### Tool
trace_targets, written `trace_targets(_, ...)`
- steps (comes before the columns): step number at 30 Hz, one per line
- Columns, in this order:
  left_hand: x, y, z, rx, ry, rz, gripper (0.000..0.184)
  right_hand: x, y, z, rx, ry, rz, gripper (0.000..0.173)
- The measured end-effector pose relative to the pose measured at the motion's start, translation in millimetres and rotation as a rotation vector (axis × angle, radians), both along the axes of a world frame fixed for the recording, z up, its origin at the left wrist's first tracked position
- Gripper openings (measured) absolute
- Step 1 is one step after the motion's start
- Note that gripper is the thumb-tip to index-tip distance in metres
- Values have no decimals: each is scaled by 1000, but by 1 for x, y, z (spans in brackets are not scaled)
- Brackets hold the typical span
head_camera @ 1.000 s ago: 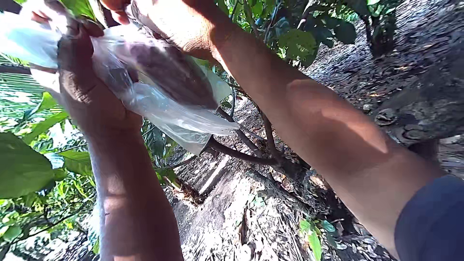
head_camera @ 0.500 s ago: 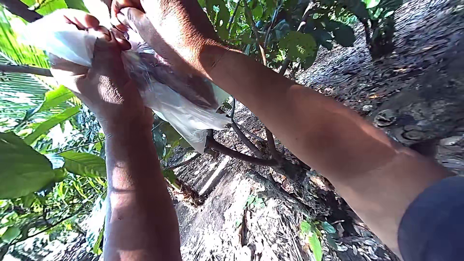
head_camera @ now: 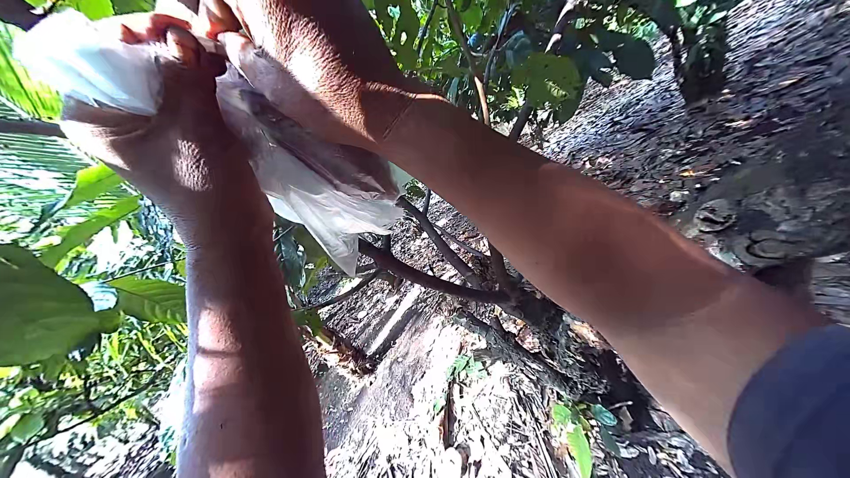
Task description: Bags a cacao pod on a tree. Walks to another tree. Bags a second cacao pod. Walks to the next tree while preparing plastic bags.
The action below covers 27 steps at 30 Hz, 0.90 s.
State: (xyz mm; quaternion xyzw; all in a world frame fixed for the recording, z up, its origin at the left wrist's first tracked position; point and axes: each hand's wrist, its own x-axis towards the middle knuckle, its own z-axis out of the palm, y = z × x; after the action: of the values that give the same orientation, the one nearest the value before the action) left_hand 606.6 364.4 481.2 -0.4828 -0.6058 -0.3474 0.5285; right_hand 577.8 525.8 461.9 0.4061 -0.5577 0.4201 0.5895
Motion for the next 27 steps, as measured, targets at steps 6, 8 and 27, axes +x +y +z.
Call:
trace_targets(6,1,-1,0,69,-19,17,33,-83,-24,24,-199,655,-66,18)
trace_targets(8,3,-4,1,50,-43,29,30,-15,-2,12,136,-35,-124,19)
trace_targets(27,18,-6,10,36,-288,60,22,-10,13,2,127,62,85,10)
